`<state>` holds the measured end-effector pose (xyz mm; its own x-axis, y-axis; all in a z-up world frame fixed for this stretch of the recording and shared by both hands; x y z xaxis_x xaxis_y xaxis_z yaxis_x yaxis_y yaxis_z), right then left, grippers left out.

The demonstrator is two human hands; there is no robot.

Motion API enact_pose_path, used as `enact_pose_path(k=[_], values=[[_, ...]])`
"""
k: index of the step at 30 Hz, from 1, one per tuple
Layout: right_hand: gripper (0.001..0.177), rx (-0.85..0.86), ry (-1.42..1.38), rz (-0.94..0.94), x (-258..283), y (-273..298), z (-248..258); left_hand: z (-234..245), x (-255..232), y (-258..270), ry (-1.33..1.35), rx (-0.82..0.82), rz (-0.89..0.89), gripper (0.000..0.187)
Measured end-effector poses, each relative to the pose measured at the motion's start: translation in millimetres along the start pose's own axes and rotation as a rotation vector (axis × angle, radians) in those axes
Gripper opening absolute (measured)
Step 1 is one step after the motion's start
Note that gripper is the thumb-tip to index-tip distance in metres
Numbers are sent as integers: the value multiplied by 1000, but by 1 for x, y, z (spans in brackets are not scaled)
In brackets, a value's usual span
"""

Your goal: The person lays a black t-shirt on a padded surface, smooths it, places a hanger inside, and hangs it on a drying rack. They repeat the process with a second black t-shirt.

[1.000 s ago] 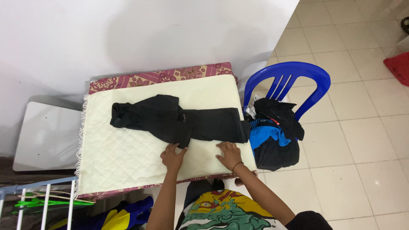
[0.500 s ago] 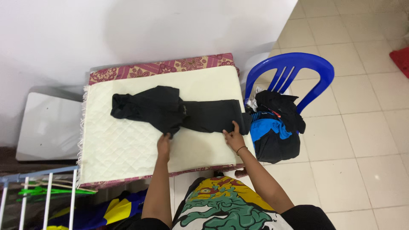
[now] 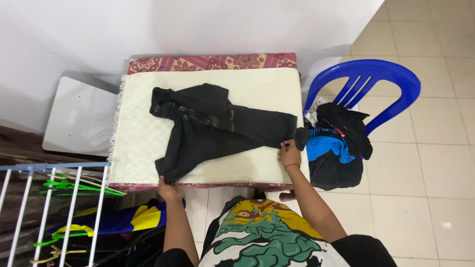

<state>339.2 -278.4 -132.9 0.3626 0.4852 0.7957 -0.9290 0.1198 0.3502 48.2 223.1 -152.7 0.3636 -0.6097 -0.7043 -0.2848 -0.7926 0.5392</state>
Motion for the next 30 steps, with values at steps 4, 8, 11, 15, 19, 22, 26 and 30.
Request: enact_pose_path(k=[4,8,11,15,19,22,26,30], values=[[22,-41,-100,114,-20,-3,2,6,6,-8,-226,-153,-22,39],[23,-162,-24,244,-32,1,15,4,5,-15,-317,-143,8,40],[17,-201,-111,289,-27,1,28,-1,2,-17,-339,-74,3,40],[17,-325,-175,494,11,-5,67,-11,-17,-13,-507,-48,-325,45],[16,-466,-293,534,33,-7,119,7,-8,-16,-354,-212,-227,48],[21,-554,-213,441,23,-2,157,13,-24,-17,-347,-230,-279,51],[22,-623,142,685,28,20,167,-1,-50,-21,-438,-157,-428,48],[29,-347,-86,465,-27,17,138,5,-48,-22,-529,-136,-383,41]])
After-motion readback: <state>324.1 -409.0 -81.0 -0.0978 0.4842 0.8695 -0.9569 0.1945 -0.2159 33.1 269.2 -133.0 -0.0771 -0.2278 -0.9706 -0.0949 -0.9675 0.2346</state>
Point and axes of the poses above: each hand's wrist, its own y-axis away from the middle knuckle, its own z-axis out of the back of the hand, x = y × z, the point moved 10 cm from there along -y, towards the middle knuckle, and after that the axes turned 3 degrees about -x, right-handed, at the moved point
